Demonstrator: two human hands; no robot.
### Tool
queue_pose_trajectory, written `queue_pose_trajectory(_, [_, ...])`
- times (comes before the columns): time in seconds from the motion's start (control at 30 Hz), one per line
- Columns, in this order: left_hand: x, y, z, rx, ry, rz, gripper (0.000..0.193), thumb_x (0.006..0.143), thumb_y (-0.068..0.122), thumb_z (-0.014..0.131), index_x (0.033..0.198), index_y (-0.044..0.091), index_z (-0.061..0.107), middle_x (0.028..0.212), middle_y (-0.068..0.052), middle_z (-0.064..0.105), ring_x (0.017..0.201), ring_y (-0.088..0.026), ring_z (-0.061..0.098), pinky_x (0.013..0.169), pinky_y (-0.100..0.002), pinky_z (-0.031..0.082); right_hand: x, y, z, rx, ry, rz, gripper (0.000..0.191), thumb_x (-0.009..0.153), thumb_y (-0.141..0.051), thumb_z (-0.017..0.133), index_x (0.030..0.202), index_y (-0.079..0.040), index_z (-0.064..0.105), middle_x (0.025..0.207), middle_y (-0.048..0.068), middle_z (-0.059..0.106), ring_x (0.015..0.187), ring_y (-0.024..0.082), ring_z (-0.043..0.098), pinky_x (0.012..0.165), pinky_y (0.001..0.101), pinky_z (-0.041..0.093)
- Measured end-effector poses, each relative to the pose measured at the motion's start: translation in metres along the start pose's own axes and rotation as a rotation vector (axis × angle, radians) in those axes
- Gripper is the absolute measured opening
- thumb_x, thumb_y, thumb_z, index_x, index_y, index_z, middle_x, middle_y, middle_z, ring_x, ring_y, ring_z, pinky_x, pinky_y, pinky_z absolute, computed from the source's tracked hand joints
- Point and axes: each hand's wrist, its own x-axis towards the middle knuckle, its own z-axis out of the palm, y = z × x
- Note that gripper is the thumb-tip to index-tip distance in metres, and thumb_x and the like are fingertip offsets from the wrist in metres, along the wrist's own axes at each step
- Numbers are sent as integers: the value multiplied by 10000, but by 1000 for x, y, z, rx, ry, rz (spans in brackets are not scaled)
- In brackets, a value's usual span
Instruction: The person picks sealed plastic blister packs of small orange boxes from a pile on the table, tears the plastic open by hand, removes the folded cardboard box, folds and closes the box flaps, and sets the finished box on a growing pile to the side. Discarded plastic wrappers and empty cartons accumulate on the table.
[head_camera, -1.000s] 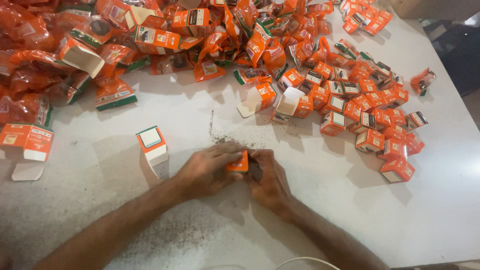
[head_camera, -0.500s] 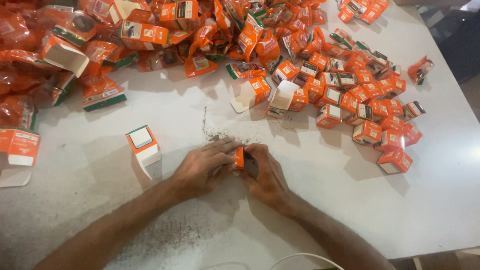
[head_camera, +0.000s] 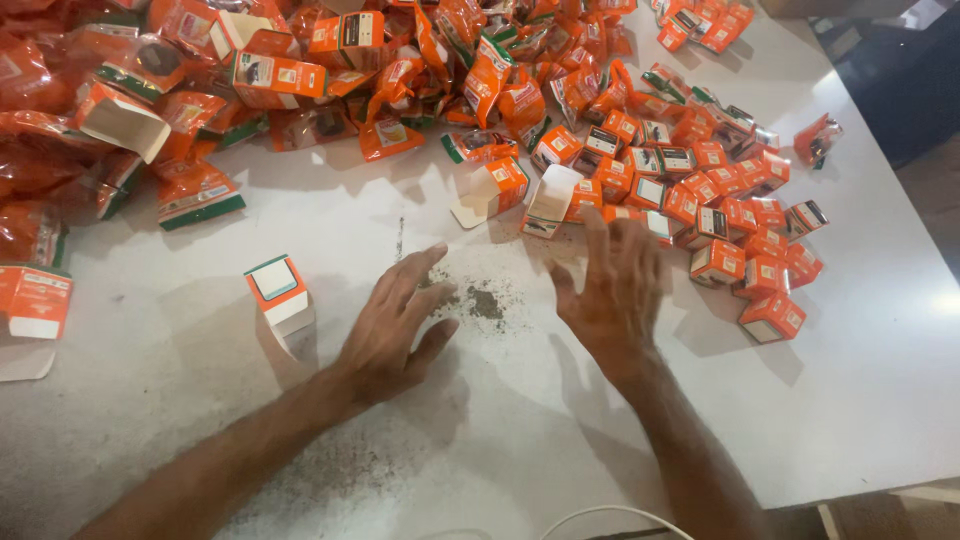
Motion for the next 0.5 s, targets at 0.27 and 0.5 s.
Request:
queue_pose_trajectory(0.27, [16, -38, 19, 172, -26, -51, 421, 826, 85, 732, 1222, 31, 601, 1444, -156, 541, 1339, -417, 516, 1122, -516, 450, 5, 10, 56, 246, -144, 116, 284, 902, -146, 764, 1144, -86, 628, 1196, 170, 565, 1131, 383, 601, 886, 493, 514])
queue_pose_trajectory(0.5, [106, -163, 14, 660, -128, -358, 612, 834, 279, 733, 1351, 28, 521, 1263, -229, 577, 1150, -400, 523, 927, -530, 428, -35, -32, 44, 709, -183, -131, 269, 919, -65, 745, 1140, -74, 592, 1316, 263, 521, 1168, 470, 587, 870, 514, 538])
